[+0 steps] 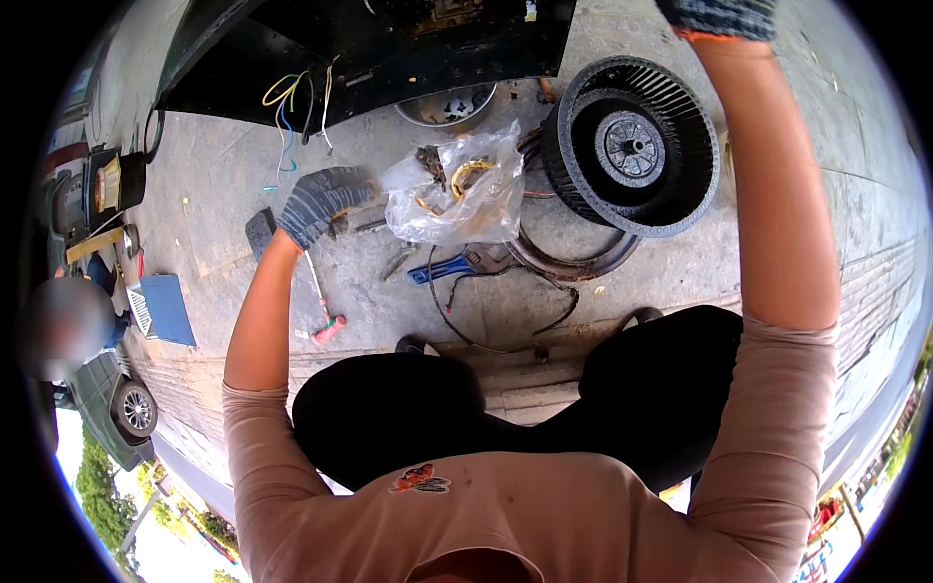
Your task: The person cleans the interior of a disassembled appliance, likely a range hood, by scraping out grease and debris with a putty knife and collecting it in a plastic bag. They work on the main body and a separate circular component, removing yellowish residue and placing it into the bag.
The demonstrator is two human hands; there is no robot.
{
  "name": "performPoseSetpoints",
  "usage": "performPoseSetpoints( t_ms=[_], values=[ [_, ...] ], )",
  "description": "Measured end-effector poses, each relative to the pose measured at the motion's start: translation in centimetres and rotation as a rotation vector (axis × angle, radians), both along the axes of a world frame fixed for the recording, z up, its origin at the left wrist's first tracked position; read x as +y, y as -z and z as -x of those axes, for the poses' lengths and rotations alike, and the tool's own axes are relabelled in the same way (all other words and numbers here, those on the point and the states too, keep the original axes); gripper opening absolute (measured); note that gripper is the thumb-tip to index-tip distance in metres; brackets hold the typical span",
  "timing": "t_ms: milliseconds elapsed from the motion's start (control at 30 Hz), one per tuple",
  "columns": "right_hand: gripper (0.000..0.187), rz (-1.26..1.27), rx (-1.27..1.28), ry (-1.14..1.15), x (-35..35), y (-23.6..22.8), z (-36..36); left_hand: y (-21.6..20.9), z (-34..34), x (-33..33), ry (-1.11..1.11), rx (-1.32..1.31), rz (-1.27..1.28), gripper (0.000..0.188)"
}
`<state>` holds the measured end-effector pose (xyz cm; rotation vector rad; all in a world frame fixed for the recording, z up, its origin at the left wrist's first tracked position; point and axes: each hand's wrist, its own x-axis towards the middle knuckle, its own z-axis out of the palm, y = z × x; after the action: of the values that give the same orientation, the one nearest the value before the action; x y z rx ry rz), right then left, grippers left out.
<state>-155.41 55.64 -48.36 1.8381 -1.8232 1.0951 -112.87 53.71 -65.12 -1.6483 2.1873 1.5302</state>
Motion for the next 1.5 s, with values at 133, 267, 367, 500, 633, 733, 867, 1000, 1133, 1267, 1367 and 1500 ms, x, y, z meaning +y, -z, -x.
performPoseSetpoints(
  t_ms=[133,267,367,500,633,733,867,1000,1133,1267,1367,1500],
  values=[
    [0.027,-0.496,-0.755,-0.344,5.4,2.4,-6.4,0.0,0.1,3.4,-0.095,-0.164,-0.232,0.042],
    [0.035,-1.673,-0.595,-0.333,11.1,19.0,-10.5,4.8,-0.5,4.1,0.059,-0.023,-0.069,0.044],
    [0.053,-1.571,-0.057,-0.231,13.9,27.4,-12.4,6.2,1.3,4.1,0.061,0.028,-0.111,0.042],
    [0.083,-1.421,-0.751,0.018,11.8,29.5,-19.9,7.3,0.1,5.8,-0.031,0.133,-0.266,0.036],
    [0.068,-1.049,-0.847,0.287,11.4,31.4,-20.9,7.2,2.6,7.3,-0.017,0.294,-0.207,0.03],
    [0.056,-1.001,-1.009,0.283,10.4,30.1,-21.2,4.7,2.0,7.9,-0.081,0.249,-0.247,0.032],
    [0.045,-1.055,-0.887,0.294,9.5,29.0,-22.4,2.3,0.1,7.7,-0.116,0.126,-0.238,0.036],
    [0.05,-1.072,-0.731,0.224,9.5,32.6,-18.7,-1.5,-1.6,3.6,-0.076,0.125,-0.004,0.039],
    [0.078,-1.255,-0.9,0.09,9.7,31.1,-18.6,-4.9,-2.3,-1.2,-0.311,0.134,0.057,0.034],
    [0.101,-1.363,-0.466,-0.073,8.7,25.6,-17.7,-1.5,-2.8,-7.1,0.053,0.048,0.412,0.031],
    [0.104,-1.404,-0.216,-0.16,9.8,23.1,-14.1,-0.4,-0.1,-10.0,0.042,-0.202,0.271,0.026],
    [0.094,-1.554,0.102,-0.337,9.8,17.2,-11.3,2.3,0.7,-12.7,0.378,-0.247,0.402,0.03]
  ],
)
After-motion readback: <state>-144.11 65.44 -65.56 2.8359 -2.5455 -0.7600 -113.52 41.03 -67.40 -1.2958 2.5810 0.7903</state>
